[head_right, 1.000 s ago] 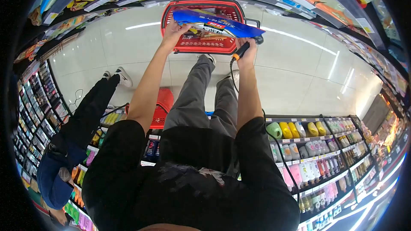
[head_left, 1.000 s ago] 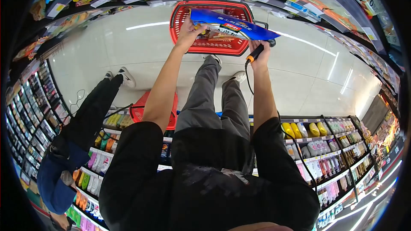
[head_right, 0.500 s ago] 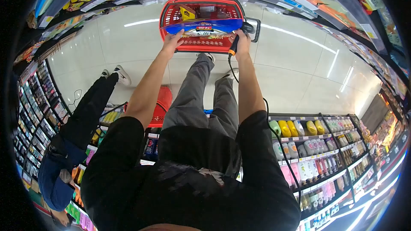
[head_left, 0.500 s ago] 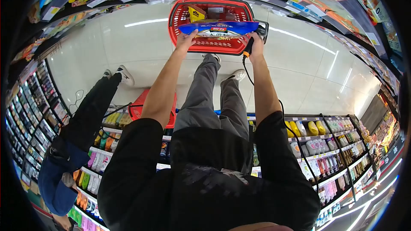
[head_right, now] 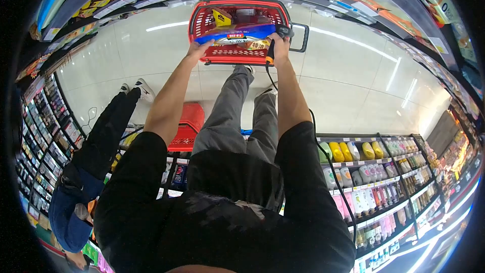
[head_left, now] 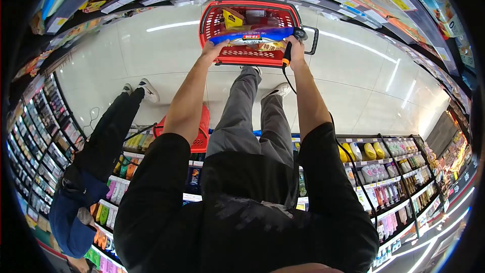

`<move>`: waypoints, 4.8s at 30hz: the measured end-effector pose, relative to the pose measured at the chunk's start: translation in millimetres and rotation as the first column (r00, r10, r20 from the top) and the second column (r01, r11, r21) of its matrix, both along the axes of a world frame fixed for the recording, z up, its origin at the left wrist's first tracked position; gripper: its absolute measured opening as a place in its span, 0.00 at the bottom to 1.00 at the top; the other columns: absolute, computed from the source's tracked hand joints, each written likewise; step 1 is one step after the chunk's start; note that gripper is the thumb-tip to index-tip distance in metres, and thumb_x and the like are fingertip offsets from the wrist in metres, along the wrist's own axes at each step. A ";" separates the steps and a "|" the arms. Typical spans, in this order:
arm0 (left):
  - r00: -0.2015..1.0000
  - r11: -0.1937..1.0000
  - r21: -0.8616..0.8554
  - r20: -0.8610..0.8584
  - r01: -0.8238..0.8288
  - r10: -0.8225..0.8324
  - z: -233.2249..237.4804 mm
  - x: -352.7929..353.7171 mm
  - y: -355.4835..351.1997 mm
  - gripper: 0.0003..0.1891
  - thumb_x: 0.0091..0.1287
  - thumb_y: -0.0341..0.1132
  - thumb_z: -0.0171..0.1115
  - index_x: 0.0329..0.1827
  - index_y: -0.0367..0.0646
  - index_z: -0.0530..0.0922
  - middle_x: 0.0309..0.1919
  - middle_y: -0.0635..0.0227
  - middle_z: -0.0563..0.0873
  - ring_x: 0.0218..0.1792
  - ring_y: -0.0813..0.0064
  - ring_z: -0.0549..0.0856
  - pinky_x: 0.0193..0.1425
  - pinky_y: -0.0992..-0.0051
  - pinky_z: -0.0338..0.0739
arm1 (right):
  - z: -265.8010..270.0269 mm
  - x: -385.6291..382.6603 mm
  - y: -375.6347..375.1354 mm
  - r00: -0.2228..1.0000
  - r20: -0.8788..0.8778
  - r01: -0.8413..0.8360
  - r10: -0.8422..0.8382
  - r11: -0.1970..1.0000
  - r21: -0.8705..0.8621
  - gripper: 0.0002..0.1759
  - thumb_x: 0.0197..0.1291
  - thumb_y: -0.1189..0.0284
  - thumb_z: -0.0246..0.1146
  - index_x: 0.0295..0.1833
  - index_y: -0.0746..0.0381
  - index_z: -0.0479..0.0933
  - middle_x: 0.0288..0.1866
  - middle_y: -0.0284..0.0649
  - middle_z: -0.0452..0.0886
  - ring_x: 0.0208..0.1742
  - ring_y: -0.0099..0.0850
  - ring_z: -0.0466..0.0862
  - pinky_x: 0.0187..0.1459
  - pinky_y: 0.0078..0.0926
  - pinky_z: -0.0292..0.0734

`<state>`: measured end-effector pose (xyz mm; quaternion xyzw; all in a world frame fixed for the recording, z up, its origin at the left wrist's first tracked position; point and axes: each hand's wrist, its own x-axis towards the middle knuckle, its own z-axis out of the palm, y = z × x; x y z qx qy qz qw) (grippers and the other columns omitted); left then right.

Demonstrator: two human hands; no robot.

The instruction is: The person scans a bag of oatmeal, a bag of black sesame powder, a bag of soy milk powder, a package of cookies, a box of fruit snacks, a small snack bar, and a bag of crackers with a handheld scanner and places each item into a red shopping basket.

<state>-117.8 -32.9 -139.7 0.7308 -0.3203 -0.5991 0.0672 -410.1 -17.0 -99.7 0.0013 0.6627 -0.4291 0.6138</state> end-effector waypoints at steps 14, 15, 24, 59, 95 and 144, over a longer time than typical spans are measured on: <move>0.993 0.974 0.199 -0.072 0.106 -0.093 12.3 -37.4 -9.2 0.39 0.57 0.58 0.61 0.67 0.47 0.62 0.55 0.60 0.77 0.53 0.61 0.77 0.58 0.65 0.72 | -32.9 34.9 17.9 0.960 -0.124 -0.240 0.250 0.967 0.086 0.19 0.51 0.68 0.63 0.47 0.65 0.72 0.36 0.40 0.79 0.33 0.32 0.84 0.32 0.25 0.77; 0.977 0.968 0.143 -0.091 0.206 -0.195 18.5 -39.9 -16.3 0.42 0.56 0.57 0.62 0.69 0.45 0.59 0.56 0.56 0.76 0.55 0.58 0.76 0.59 0.66 0.72 | -35.3 36.6 18.1 0.949 -0.180 -0.246 0.257 0.966 0.081 0.18 0.51 0.68 0.63 0.46 0.66 0.72 0.34 0.39 0.79 0.31 0.30 0.83 0.30 0.23 0.76; 0.895 0.840 -0.478 0.447 0.255 -0.018 12.6 -37.4 -27.0 0.21 0.53 0.39 0.67 0.50 0.44 0.77 0.40 0.52 0.84 0.40 0.53 0.83 0.46 0.60 0.78 | -45.1 20.7 78.0 0.693 -0.378 -0.632 0.613 0.770 0.090 0.20 0.48 0.66 0.67 0.42 0.69 0.75 0.29 0.37 0.79 0.29 0.28 0.78 0.32 0.25 0.74; 0.895 0.872 -0.229 0.000 -0.433 0.445 104.3 249.7 281.0 0.13 0.59 0.39 0.57 0.42 0.39 0.79 0.27 0.62 0.83 0.30 0.71 0.83 0.34 0.73 0.76 | 120.9 99.3 104.8 0.189 -0.467 -0.703 0.864 0.451 0.550 0.25 0.42 0.63 0.68 0.45 0.66 0.74 0.30 0.48 0.80 0.27 0.38 0.82 0.26 0.36 0.75; 0.710 0.391 -0.605 -0.483 -0.693 0.512 395.8 568.6 -104.4 0.17 0.71 0.41 0.48 0.51 0.37 0.75 0.43 0.59 0.82 0.44 0.71 0.82 0.50 0.71 0.75 | 392.3 633.2 -200.6 0.607 -0.607 -0.738 0.513 0.080 -0.670 0.19 0.48 0.73 0.68 0.47 0.67 0.74 0.37 0.39 0.81 0.38 0.24 0.78 0.42 0.24 0.73; -0.168 0.904 -0.243 -0.934 -0.352 -0.317 536.6 694.0 -262.6 0.30 0.66 0.50 0.55 0.64 0.38 0.64 0.55 0.60 0.77 0.54 0.70 0.79 0.61 0.69 0.71 | 544.1 794.6 -214.0 0.656 -0.007 0.110 0.755 -0.105 -0.988 0.24 0.41 0.65 0.68 0.43 0.65 0.70 0.59 0.76 0.63 0.58 0.59 0.74 0.59 0.47 0.68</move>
